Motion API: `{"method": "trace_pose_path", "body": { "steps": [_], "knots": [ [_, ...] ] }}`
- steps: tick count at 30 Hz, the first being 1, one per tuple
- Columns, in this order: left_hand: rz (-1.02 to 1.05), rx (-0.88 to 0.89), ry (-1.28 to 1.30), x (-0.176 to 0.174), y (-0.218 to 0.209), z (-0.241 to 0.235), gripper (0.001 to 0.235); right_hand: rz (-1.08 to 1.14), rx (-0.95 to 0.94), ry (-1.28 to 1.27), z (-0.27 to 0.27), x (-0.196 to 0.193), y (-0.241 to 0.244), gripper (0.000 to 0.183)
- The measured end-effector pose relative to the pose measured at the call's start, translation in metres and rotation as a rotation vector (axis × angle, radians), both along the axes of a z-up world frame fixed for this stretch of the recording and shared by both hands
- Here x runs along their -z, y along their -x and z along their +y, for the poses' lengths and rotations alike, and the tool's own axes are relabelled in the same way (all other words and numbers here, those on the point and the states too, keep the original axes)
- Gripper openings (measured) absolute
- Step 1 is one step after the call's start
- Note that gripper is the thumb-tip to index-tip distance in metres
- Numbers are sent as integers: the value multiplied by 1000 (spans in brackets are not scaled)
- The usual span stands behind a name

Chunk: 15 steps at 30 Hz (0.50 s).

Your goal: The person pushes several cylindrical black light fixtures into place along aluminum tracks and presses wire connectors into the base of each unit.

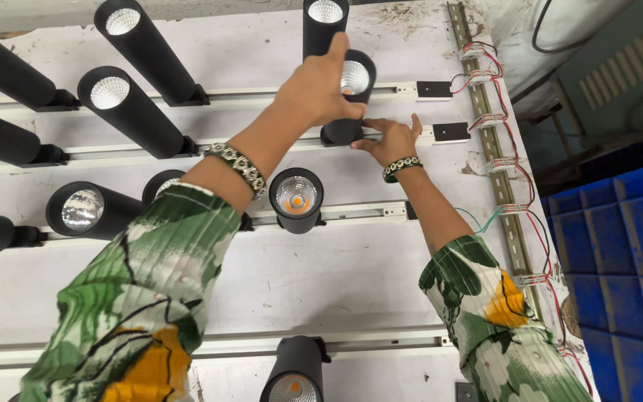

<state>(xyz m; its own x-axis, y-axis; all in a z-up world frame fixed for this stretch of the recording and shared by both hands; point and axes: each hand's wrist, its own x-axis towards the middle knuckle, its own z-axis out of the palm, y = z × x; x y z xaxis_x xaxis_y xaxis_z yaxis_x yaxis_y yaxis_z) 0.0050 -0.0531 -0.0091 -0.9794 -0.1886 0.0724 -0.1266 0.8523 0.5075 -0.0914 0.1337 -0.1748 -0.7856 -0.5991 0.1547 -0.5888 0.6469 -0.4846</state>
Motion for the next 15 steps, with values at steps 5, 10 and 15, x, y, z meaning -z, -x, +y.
{"method": "trace_pose_path", "body": {
  "steps": [5, 10, 15],
  "knots": [
    [55, -15, -57, -1, -16, -16, 88, 49, -23, 22, -4, -14, -5, 59],
    [83, 23, -16, 4, -7, 2, 87, 57, -52, -56, -4, -20, -4, 57],
    [63, 22, -6, 4, 6, 14, 85, 45, -47, -80, 2, -8, 3, 61]
  ]
}}
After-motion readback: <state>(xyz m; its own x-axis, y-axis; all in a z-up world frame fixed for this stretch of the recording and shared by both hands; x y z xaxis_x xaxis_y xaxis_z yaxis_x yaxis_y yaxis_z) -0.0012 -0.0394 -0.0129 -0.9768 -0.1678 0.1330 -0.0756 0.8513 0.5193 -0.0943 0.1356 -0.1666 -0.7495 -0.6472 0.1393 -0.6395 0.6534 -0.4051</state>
